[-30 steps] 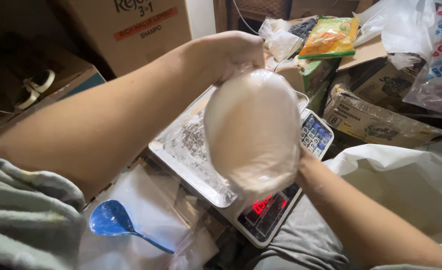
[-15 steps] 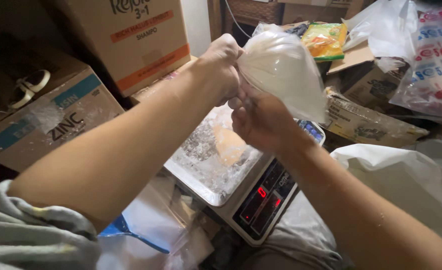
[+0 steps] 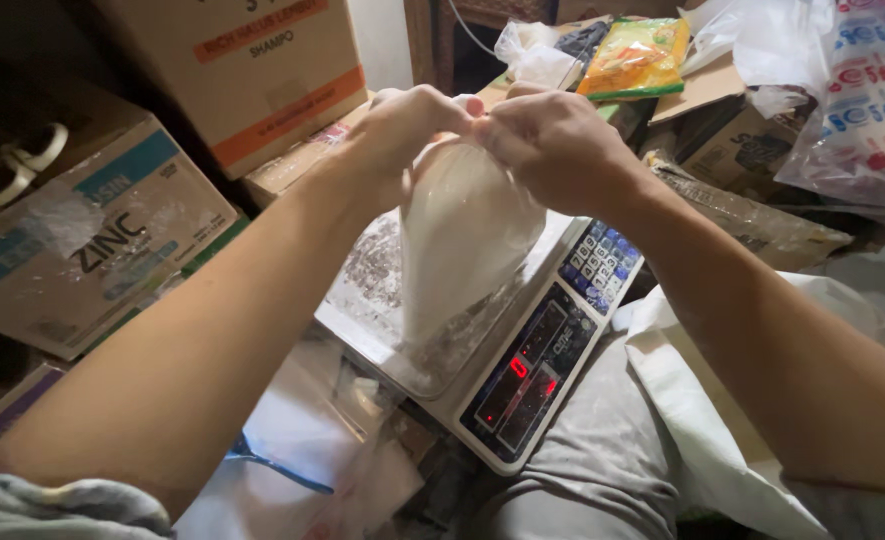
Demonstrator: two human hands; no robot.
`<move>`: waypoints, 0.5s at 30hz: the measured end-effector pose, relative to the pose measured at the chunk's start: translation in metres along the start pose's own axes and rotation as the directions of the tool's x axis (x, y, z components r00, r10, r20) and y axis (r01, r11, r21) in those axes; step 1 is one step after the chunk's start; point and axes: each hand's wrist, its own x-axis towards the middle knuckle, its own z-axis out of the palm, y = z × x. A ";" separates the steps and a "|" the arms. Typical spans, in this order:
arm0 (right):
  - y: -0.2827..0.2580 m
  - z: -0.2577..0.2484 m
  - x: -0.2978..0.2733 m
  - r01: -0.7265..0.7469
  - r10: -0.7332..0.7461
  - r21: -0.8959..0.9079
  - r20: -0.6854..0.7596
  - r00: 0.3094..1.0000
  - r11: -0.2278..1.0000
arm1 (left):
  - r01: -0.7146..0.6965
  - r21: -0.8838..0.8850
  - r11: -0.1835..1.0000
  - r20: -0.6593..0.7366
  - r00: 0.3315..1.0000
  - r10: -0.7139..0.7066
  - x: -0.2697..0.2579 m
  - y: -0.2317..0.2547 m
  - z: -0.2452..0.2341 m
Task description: The person scoops white powder from a large sack into a plastic bag placed on a digital scale, adjusts the amount with a blue scoop, and ties the bag. The process is repeated for multiple bags.
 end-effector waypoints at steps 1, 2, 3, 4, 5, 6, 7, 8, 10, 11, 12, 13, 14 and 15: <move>0.002 0.002 -0.001 -0.091 0.087 0.143 0.033 0.996 0.985 | -0.090 0.093 0.992 0.090 0.993 0.081 -0.004 -0.001 -0.008; 0.005 0.005 -0.001 -0.181 0.166 0.280 0.078 0.983 0.943 | -0.187 0.177 0.966 0.185 0.971 0.154 -0.008 -0.003 -0.016; 0.006 0.008 0.001 -0.264 0.233 0.410 0.127 0.964 0.873 | -0.288 0.250 0.924 0.284 0.935 0.214 -0.011 -0.005 -0.021; 0.008 0.012 0.001 -0.346 0.293 0.525 0.184 0.938 0.778 | -0.325 0.264 0.908 0.298 0.923 0.243 -0.015 -0.010 -0.024; 0.010 0.015 0.001 -0.420 0.343 0.623 0.248 0.906 0.660 | -0.361 0.278 0.890 0.312 0.910 0.272 -0.021 -0.017 -0.027; 0.012 0.017 0.001 -0.398 0.308 0.674 0.257 0.916 0.623 | -0.399 0.291 0.870 0.325 0.896 0.302 -0.027 -0.022 -0.029; 0.013 0.018 0.000 -0.375 0.272 0.722 0.262 0.926 0.581 | -0.423 0.390 0.818 0.241 0.904 0.353 -0.030 -0.027 -0.026; 0.015 0.020 -0.002 -0.354 0.238 0.766 0.265 0.935 0.536 | -0.431 0.488 0.759 0.161 0.899 0.407 -0.032 -0.034 -0.020; 0.015 0.023 -0.006 -0.391 0.246 0.818 0.312 0.918 0.422 | -0.445 0.646 0.620 0.052 0.836 0.546 -0.036 -0.047 -0.006; 0.014 0.025 -0.008 -0.408 0.247 0.838 0.336 0.909 0.363 | -0.455 0.707 0.542 0.025 0.781 0.624 -0.039 -0.053 0.000; 0.014 0.027 -0.009 -0.411 0.287 0.829 0.317 0.904 0.379 | -0.454 0.763 0.460 0.006 0.717 0.697 -0.041 -0.058 0.004; 0.012 0.031 -0.010 -0.414 0.325 0.820 0.296 0.898 0.396 | -0.472 0.756 0.454 -0.007 0.688 0.726 -0.044 -0.062 0.007; 0.010 0.035 -0.012 -0.419 0.367 0.810 0.274 0.889 0.410 | -0.490 0.747 0.450 -0.018 0.661 0.750 -0.047 -0.067 0.009; 0.007 0.040 -0.016 -0.381 0.382 0.802 0.209 0.900 0.460 | -0.508 0.738 0.444 -0.031 0.632 0.774 -0.048 -0.071 0.011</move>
